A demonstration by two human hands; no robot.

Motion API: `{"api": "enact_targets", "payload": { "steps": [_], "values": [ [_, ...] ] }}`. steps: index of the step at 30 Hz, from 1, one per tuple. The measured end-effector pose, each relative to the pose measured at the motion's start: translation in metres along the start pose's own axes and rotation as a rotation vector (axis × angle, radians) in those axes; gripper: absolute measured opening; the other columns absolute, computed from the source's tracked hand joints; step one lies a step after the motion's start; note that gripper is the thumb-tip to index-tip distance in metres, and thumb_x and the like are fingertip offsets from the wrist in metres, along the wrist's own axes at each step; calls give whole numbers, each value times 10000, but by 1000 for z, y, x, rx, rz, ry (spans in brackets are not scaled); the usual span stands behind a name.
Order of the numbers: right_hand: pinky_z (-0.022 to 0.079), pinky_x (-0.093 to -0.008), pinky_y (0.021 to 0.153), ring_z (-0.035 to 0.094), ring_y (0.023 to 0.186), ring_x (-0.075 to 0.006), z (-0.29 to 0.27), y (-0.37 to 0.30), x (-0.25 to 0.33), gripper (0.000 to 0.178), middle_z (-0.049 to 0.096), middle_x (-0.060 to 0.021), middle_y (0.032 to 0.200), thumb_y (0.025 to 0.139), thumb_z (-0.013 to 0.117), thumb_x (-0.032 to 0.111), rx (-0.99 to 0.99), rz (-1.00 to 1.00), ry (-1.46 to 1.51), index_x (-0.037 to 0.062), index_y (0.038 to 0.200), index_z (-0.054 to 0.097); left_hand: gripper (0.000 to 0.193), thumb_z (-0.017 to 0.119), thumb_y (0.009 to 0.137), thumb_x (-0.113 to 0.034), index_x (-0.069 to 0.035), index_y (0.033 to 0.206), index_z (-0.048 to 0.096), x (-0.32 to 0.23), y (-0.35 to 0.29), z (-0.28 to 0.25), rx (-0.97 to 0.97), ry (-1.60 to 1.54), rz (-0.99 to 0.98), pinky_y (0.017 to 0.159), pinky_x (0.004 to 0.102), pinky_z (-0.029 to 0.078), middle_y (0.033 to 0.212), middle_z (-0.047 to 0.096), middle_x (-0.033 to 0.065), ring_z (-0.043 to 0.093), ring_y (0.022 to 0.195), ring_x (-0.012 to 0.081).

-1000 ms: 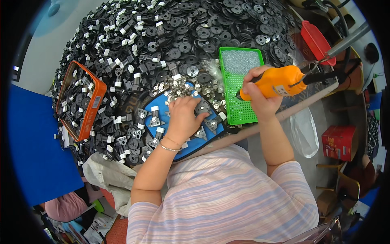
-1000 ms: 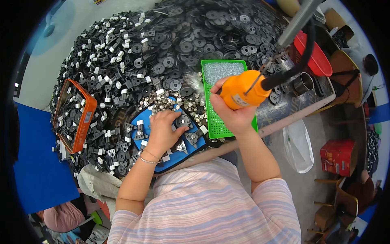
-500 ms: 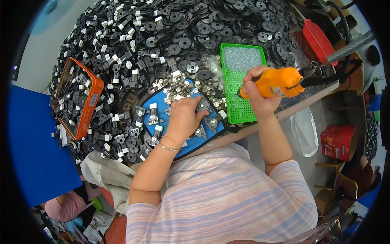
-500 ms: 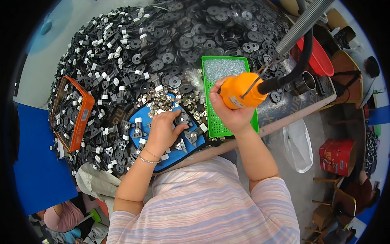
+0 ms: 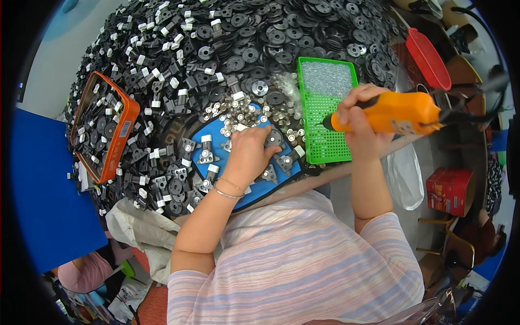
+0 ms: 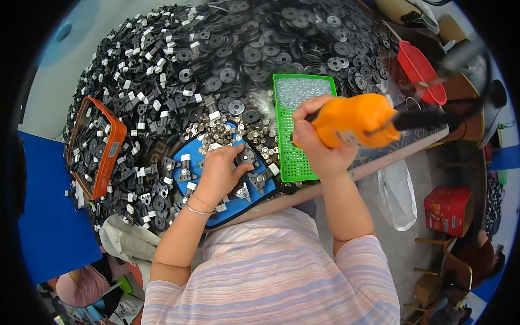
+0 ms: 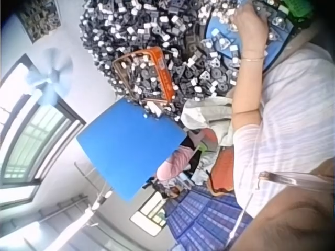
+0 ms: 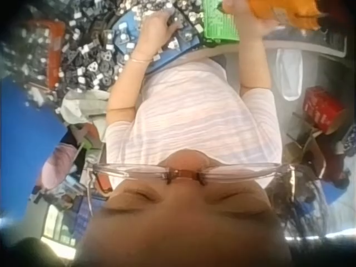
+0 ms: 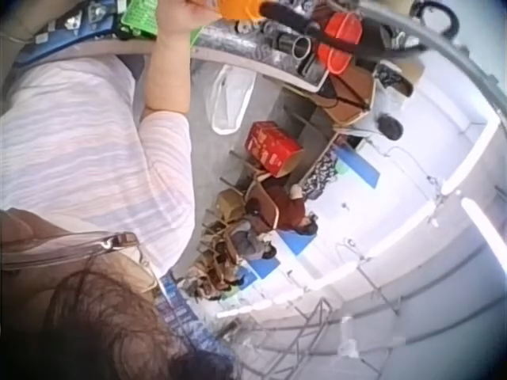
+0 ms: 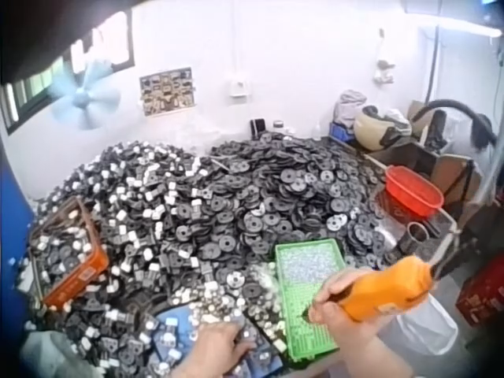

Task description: Assembling small plastic toy components using an electric screwdriver at a factory workbench.

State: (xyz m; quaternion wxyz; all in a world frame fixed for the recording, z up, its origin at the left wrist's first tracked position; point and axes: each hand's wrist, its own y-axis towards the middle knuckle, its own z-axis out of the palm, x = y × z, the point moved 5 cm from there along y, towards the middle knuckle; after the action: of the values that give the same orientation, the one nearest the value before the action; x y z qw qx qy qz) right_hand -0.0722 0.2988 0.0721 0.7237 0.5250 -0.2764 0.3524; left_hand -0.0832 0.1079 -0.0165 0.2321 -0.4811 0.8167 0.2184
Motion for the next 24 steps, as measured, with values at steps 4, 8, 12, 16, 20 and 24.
{"api": "enact_targets", "payload": {
  "steps": [4, 8, 12, 16, 20, 24],
  "values": [
    [450, -254, 527, 498, 573, -151, 30, 0, 0, 234, 516, -139, 827, 762, 548, -51, 88, -45, 73, 6, 967, 451, 402, 720, 654, -226, -6, 968, 598, -1, -1, -1, 1, 6, 5, 709, 392, 386, 790, 612, 130, 578, 779, 283],
    [461, -228, 534, 525, 622, -123, 55, -4, -22, 293, 540, -113, 829, 713, 564, -126, 141, 38, 18, 13, 952, 466, 406, 715, 656, -232, -12, 977, 600, -2, 3, 0, 89, 2, -36, 716, 392, 387, 801, 615, 116, 579, 796, 273],
    [446, -209, 530, 535, 661, -101, 65, -7, -40, 260, 535, -82, 798, 714, 575, -112, 168, 138, -82, 9, 926, 486, 396, 712, 655, -230, -20, 971, 601, 0, 1, 1, 63, -32, -35, 727, 392, 384, 808, 616, 105, 577, 812, 267],
    [441, -209, 527, 530, 644, -103, 69, -7, -47, 229, 534, -78, 782, 712, 578, -105, 184, 203, -92, 6, 894, 495, 374, 709, 657, -222, -25, 955, 596, 0, 1, 0, 69, -34, -40, 722, 394, 383, 796, 611, 102, 576, 803, 272],
    [443, -224, 559, 527, 646, -115, 73, -6, -43, 232, 533, -81, 782, 690, 597, -97, 304, -77, -259, 3, 874, 497, 344, 706, 660, -215, -30, 925, 591, 2, 0, 2, 31, -1, 12, 718, 393, 381, 788, 606, 101, 574, 792, 275],
    [446, -244, 603, 533, 688, -130, 70, -9, -53, 243, 537, -90, 791, 678, 611, -87, 269, 206, -148, 0, 877, 502, 318, 706, 661, -215, -32, 894, 591, 3, 0, 2, 16, -23, 3, 719, 393, 383, 792, 608, 98, 573, 789, 277]
  ]
}}
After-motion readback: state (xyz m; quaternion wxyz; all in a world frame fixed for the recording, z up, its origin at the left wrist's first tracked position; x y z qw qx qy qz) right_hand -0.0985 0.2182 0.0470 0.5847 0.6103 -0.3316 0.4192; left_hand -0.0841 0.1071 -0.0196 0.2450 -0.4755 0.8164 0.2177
